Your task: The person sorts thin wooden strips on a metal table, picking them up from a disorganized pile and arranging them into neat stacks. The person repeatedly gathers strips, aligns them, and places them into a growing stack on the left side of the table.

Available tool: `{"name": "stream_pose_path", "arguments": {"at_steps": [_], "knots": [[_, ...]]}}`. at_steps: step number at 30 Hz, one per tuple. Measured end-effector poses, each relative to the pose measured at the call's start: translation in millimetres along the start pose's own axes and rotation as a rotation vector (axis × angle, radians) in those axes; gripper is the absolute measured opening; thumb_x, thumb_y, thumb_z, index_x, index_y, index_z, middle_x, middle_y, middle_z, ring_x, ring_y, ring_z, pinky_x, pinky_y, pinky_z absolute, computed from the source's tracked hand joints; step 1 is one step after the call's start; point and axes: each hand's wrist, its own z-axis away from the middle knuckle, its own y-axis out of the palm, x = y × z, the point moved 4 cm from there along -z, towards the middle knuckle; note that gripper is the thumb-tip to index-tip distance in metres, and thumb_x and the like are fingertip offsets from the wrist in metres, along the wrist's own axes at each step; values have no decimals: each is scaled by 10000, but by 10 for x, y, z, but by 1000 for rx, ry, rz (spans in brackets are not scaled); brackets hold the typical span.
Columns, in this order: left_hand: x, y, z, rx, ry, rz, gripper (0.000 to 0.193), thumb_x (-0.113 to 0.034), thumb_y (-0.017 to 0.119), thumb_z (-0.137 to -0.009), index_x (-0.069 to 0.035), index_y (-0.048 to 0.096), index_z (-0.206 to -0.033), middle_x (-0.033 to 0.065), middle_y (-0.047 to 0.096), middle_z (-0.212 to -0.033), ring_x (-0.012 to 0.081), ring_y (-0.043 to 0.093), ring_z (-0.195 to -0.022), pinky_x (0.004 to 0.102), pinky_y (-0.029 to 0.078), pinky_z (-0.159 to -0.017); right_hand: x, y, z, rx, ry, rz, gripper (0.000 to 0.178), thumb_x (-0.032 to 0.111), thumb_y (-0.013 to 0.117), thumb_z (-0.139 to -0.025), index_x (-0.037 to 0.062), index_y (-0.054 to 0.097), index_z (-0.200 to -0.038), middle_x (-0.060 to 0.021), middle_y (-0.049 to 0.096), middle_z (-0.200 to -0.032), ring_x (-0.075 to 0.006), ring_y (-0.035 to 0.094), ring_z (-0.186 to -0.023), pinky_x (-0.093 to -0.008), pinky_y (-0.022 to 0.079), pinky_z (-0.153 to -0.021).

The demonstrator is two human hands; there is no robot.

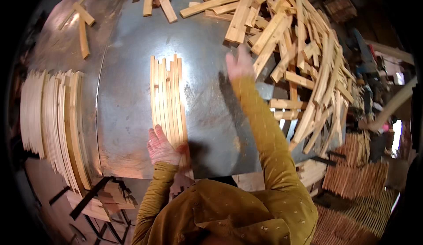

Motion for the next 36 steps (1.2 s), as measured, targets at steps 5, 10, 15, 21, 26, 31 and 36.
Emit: {"name": "stream_pose_path", "arguments": {"at_steps": [5, 10, 15, 21, 26, 31, 36], "knots": [[-143, -145, 131, -135, 59, -106, 1143, -671, 680, -756, 7, 168, -1520, 304, 239, -1532, 501, 297, -1373, 527, 272, -1143, -306, 282, -1490, 104, 467, 206, 1123, 535, 695, -784, 67, 37, -1564, -253, 345, -1506, -365, 495, -1288, -492, 445, -1009], [-728, -162, 139, -351, 356, 329, 936, -519, 677, -862, 34, 262, -1493, 294, 449, -1410, 430, 452, -1301, 458, 380, -1092, -684, 399, -1300, 272, 612, -276, 893, 280, 628, -826, 46, 148, -1543, -243, 545, -1282, -347, 608, -1140, -463, 498, -945], [-1589, 422, -620, 545, -51, 1641, 626, -403, 480, -1022, 50, 350, -1435, 86, 585, -1069, 204, 561, -930, 264, 455, -771, -861, 56, 764, 716, 648, -2307, 640, 188, 638, -829, -60, 407, -1371, -205, 580, -1184, -301, 599, -1070, -417, 545, -900], [-2116, 1016, -792, 491, -111, 1735, 368, -323, 595, -974, 11, 584, -1125, 181, 647, -1099, 263, 643, -916, 381, 551, -823, -1355, -468, 1984, 747, 1100, -1756, 634, 416, 601, -829, -56, 519, -1244, -137, 631, -944, -274, 619, -775, -343, 512, -676], [-1865, 720, -389, 60, -385, 1267, 618, -610, 585, -887, -16, 639, -1047, 124, 662, -889, 281, 641, -771, 414, 545, -700, -1704, -324, 1953, 867, 926, -1626, 581, 365, 548, -909, 46, 454, -1385, -104, 635, -903, -219, 584, -679, -345, 499, -605], [-1506, 981, -167, 809, -439, 2266, 736, -735, 412, -895, -45, 651, -989, 31, 515, -578, 188, 483, -462, 307, 414, -431, -1458, -335, 1943, 978, 999, -1907, 623, 544, 493, -955, 90, 459, -1381, -88, 603, -767, -190, 534, -606, -318, 461, -558], [-1001, 1098, 18, -134, -229, 750, 529, -494, 533, -963, -1, 628, -1130, 244, 668, -1077, 362, 649, -1069, 436, 518, -893, -1659, 67, 2303, 1028, 676, -1166, 555, 523, 438, -978, 146, 423, -1385, -127, 652, -877, -237, 590, -675, -365, 493, -612]]}}
